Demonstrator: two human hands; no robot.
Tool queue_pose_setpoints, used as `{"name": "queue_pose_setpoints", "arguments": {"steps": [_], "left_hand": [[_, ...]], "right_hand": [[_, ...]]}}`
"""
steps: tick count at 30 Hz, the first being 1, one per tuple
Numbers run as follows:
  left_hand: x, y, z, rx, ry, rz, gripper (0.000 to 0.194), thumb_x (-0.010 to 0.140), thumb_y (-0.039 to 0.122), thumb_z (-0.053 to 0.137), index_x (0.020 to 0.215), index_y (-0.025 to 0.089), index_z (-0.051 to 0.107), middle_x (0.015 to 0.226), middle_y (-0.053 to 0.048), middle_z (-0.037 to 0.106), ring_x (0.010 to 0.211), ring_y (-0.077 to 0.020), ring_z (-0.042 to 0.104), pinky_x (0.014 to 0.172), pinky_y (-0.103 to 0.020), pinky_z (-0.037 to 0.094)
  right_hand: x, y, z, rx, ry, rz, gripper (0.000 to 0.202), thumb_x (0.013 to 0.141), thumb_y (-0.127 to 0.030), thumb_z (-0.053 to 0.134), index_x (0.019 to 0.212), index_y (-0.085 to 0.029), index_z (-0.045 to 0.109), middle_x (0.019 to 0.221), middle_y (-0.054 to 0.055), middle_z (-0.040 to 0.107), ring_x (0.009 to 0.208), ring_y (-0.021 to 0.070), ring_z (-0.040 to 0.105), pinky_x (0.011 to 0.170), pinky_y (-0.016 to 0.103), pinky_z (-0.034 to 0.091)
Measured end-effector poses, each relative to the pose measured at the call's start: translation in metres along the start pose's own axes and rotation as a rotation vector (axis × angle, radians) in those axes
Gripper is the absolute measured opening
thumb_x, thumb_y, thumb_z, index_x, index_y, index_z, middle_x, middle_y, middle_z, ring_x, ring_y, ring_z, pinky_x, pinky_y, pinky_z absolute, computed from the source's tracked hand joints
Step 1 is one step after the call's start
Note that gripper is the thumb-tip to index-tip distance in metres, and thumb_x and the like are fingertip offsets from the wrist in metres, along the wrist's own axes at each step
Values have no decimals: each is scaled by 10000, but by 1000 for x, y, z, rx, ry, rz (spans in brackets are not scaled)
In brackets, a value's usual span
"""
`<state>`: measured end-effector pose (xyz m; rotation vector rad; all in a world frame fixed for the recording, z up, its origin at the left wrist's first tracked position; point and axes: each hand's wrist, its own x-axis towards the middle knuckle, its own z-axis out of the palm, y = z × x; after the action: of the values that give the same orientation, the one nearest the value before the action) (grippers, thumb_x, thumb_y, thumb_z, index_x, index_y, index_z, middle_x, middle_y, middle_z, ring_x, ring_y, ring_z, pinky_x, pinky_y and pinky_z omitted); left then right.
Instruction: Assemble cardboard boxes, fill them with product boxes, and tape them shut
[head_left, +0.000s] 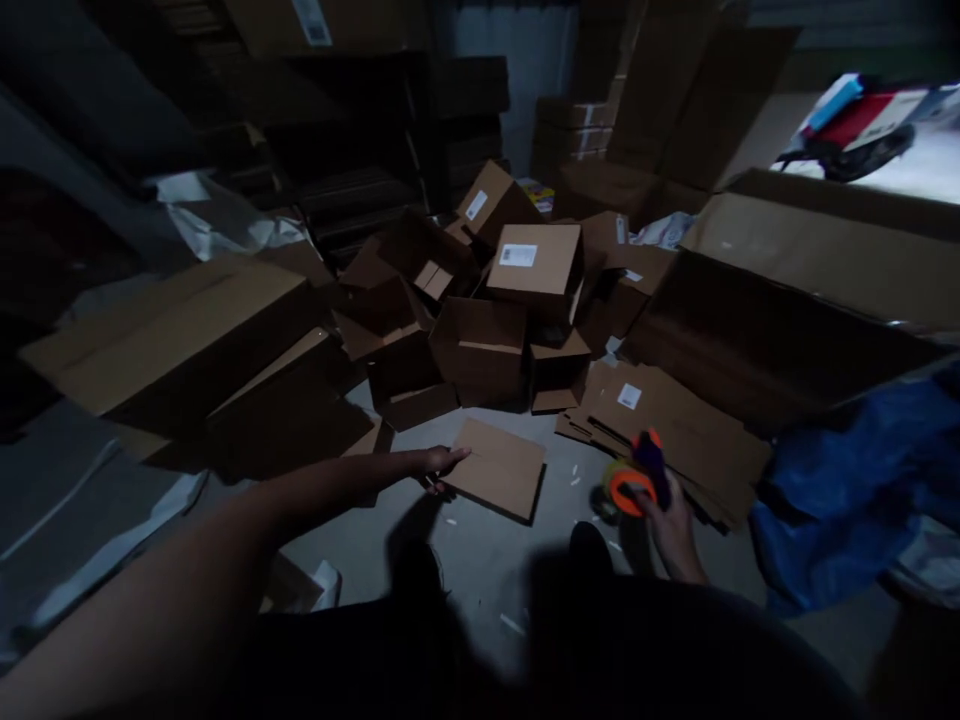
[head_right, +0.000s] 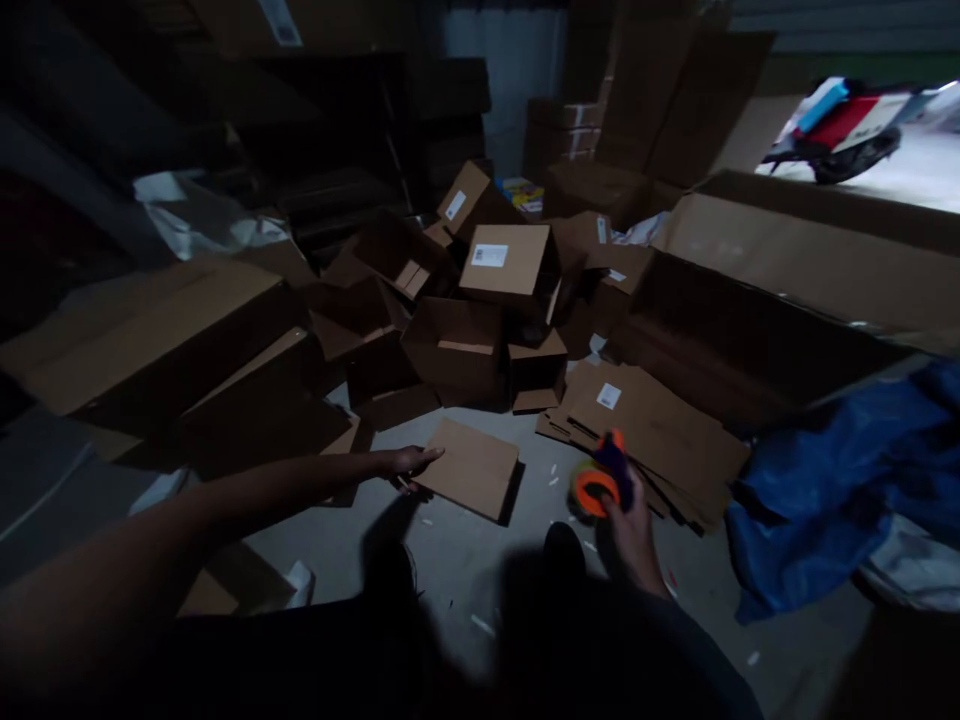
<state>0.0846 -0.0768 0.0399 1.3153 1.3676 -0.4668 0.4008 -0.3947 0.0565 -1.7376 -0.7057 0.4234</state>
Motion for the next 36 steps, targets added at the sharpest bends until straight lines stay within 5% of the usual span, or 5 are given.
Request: {"name": "queue_pose_setpoints", "arguments": {"steps": [5, 10, 16, 23, 36], "left_hand": [[18, -6, -3, 66, -55, 31, 773, 690, 881, 653, 1020, 183, 693, 877, -133, 760, 560, -234, 681, 511, -337, 550], [19, -12, -2, 101, 102, 103, 757, 686, 802, 729, 1127, 187, 710, 1032, -185, 769, 928, -365, 748, 729, -383, 585], [-11, -23, 21, -28, 529, 499, 586, 897, 591, 649, 1349, 217, 648, 1441, -176, 598, 1393, -369, 503, 1113, -456, 442], [-39, -18, 56, -1034, -199, 353, 361, 927, 466, 698, 995, 121, 781, 1016, -129, 768, 835, -151, 706, 774, -245, 549], [-25, -26, 59, -693, 81, 487, 570, 722, 697, 760, 598, 155, 635, 500, 27, 512, 461, -72, 399, 487, -225, 298]], "right_hand": [[41, -18, 100, 81, -311, -84, 624, 737, -415, 753, 1287, -197, 553, 1258, 125, 686, 1128, 282, 671, 1011, 439, 546], [20, -3, 160, -192, -479, -58, 643, 712, -470, 780, 1265, -219, 570, 1126, 96, 745, 947, 277, 717, 799, 391, 591], [-4, 27, 158, -313, -459, -197, 603, 754, -379, 721, 1316, -248, 545, 1217, 102, 724, 1035, 300, 720, 854, 419, 593], [-7, 29, 157, -425, -533, -353, 575, 745, -348, 679, 1294, -237, 548, 1145, 94, 726, 1002, 300, 739, 813, 404, 602], [-9, 12, 161, -490, -616, -525, 778, 788, -306, 676, 1518, -219, 420, 1247, 134, 673, 1091, 311, 700, 840, 417, 608]]}}
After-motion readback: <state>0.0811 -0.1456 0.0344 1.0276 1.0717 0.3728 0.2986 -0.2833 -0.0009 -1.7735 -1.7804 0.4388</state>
